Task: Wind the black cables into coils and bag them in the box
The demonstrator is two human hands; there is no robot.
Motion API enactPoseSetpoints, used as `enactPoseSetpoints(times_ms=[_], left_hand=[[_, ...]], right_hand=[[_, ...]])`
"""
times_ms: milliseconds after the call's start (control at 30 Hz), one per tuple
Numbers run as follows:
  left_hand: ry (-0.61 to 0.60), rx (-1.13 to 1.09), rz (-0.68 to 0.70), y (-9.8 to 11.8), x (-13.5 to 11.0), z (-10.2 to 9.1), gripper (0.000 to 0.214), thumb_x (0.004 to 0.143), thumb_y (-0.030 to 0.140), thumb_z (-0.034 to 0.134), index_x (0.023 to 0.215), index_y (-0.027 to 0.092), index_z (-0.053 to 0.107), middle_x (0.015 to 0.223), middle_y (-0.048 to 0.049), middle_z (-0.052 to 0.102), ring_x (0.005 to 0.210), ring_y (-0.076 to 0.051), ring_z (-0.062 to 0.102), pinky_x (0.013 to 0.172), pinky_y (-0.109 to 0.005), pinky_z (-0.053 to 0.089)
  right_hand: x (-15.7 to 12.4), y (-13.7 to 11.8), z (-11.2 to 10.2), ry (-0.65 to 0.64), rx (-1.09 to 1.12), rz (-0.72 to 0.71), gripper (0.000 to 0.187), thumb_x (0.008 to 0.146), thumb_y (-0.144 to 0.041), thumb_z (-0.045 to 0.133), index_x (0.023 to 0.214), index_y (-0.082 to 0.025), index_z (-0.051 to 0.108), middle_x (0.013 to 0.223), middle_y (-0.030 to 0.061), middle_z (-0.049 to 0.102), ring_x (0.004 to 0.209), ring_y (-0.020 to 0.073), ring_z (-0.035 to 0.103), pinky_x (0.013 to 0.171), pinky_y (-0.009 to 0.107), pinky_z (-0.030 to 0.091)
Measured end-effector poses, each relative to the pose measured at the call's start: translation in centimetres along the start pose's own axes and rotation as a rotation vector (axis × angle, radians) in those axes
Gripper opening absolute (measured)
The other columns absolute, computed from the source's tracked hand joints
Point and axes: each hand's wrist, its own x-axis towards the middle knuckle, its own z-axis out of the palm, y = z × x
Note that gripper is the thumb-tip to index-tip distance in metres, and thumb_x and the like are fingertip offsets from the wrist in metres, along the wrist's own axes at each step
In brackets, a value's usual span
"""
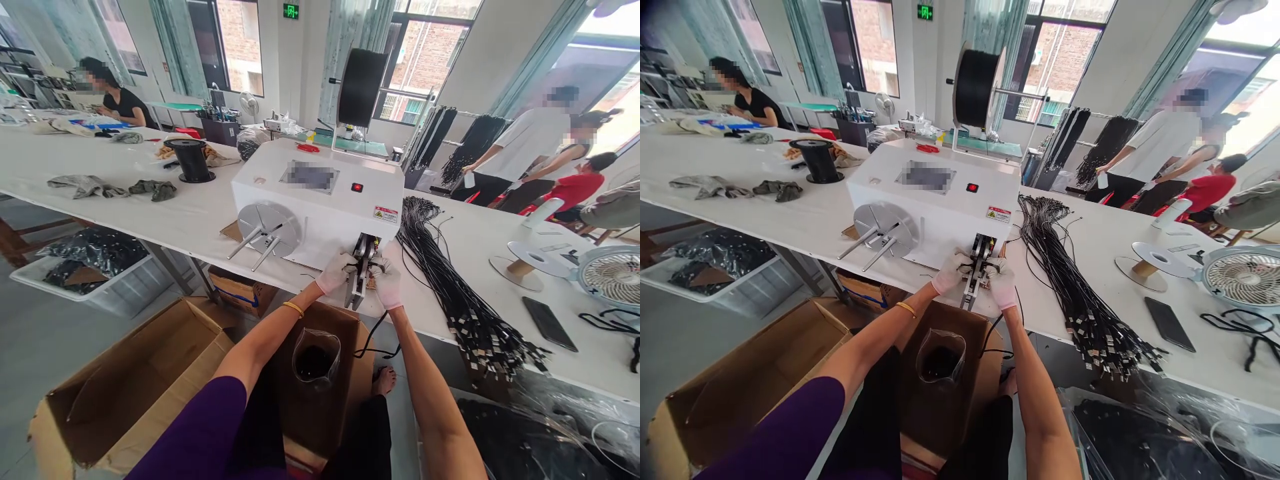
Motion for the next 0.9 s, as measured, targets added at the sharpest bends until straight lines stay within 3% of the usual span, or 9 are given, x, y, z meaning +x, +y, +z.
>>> enactPoseSetpoints(times_ms=[167, 367, 467, 567, 633, 733, 833, 900], left_hand=[[0.025, -0.005, -0.063, 1.6, 0.3, -0.6, 0.009, 0.078, 0.010, 0.054, 0.076, 0.017, 0.060, 0.082, -0.0031, 0.055, 0.084, -0.015, 0.049, 0.078, -0.030, 0.042], [-0.049, -0.099, -0.193, 5.1, 0.1, -2.5, 0.011, 0.077, 0.011, 0.057, 0.083, 0.016, 0.065, 0.088, -0.0035, 0.064, 0.085, -0.015, 0.054, 0.083, -0.030, 0.044], [-0.123, -0.255, -0.243, 7.3, -2.4, -5.0, 0.022, 0.071, 0.014, 0.066, 0.092, 0.014, 0.067, 0.097, -0.0059, 0.065, 0.090, -0.016, 0.057, 0.087, -0.032, 0.044], [-0.283, -0.646, -0.370, 9.2, -6.2, -7.4, 0.046, 0.066, 0.025, 0.076, 0.108, 0.014, 0.063, 0.107, -0.0108, 0.065, 0.091, -0.019, 0.061, 0.084, -0.033, 0.046], [-0.340, -0.908, -0.498, 10.0, -8.7, -8.3, 0.049, 0.071, 0.041, 0.072, 0.111, 0.013, 0.062, 0.106, -0.0132, 0.066, 0.090, -0.019, 0.063, 0.083, -0.033, 0.047], [-0.462, -1.077, -0.689, 10.6, -12.0, -7.9, 0.052, 0.079, 0.058, 0.058, 0.096, 0.009, 0.064, 0.091, -0.0154, 0.069, 0.080, -0.020, 0.065, 0.075, -0.032, 0.049], [-0.611, -1.117, -0.814, 11.2, -14.5, -6.8, 0.052, 0.081, 0.059, 0.055, 0.088, 0.008, 0.063, 0.075, -0.0141, 0.067, 0.065, -0.019, 0.064, 0.060, -0.030, 0.048], [-0.647, -1.127, -0.863, 11.7, -15.8, -6.3, 0.046, 0.079, 0.054, 0.060, 0.088, 0.009, 0.062, 0.067, -0.0094, 0.065, 0.058, -0.017, 0.062, 0.051, -0.026, 0.044]], right_hand=[[-0.4, -1.4, 0.1, -0.024, 0.092, 0.096, 0.022, 0.067, -0.040, 0.063, 0.073, -0.019, 0.056, 0.060, -0.0042, 0.053, 0.052, 0.0104, 0.046, 0.051, 0.024, 0.040], [-1.6, -4.6, -0.2, -0.088, 0.200, 0.240, 0.034, 0.062, -0.045, 0.073, 0.076, -0.017, 0.059, 0.058, -0.0031, 0.054, 0.046, 0.0097, 0.048, 0.044, 0.024, 0.041], [-4.0, -6.1, -0.4, -0.081, 0.265, 0.250, 0.034, 0.059, -0.040, 0.075, 0.080, -0.018, 0.060, 0.062, -0.0032, 0.057, 0.049, 0.0096, 0.050, 0.049, 0.025, 0.044], [-7.6, -7.2, -0.6, -0.161, 0.317, 0.243, 0.030, 0.059, -0.032, 0.075, 0.082, -0.018, 0.063, 0.070, -0.0021, 0.062, 0.053, 0.0099, 0.053, 0.054, 0.026, 0.046], [-10.1, -7.8, -0.4, -0.263, 0.290, 0.221, 0.027, 0.061, -0.028, 0.074, 0.084, -0.018, 0.065, 0.075, -0.0011, 0.064, 0.056, 0.0104, 0.054, 0.055, 0.027, 0.045], [-13.3, -8.7, 0.5, -0.418, 0.131, 0.163, 0.023, 0.066, -0.025, 0.068, 0.087, -0.017, 0.067, 0.077, 0.0003, 0.066, 0.061, 0.0122, 0.055, 0.057, 0.027, 0.045], [-15.6, -9.3, 1.4, -0.521, 0.011, 0.128, 0.022, 0.072, -0.024, 0.062, 0.091, -0.017, 0.068, 0.084, 0.0021, 0.068, 0.067, 0.0133, 0.058, 0.064, 0.028, 0.047], [-16.8, -9.4, 1.5, -0.524, -0.023, 0.142, 0.023, 0.074, -0.024, 0.059, 0.094, -0.017, 0.067, 0.086, 0.0026, 0.068, 0.067, 0.0134, 0.058, 0.065, 0.029, 0.048]])
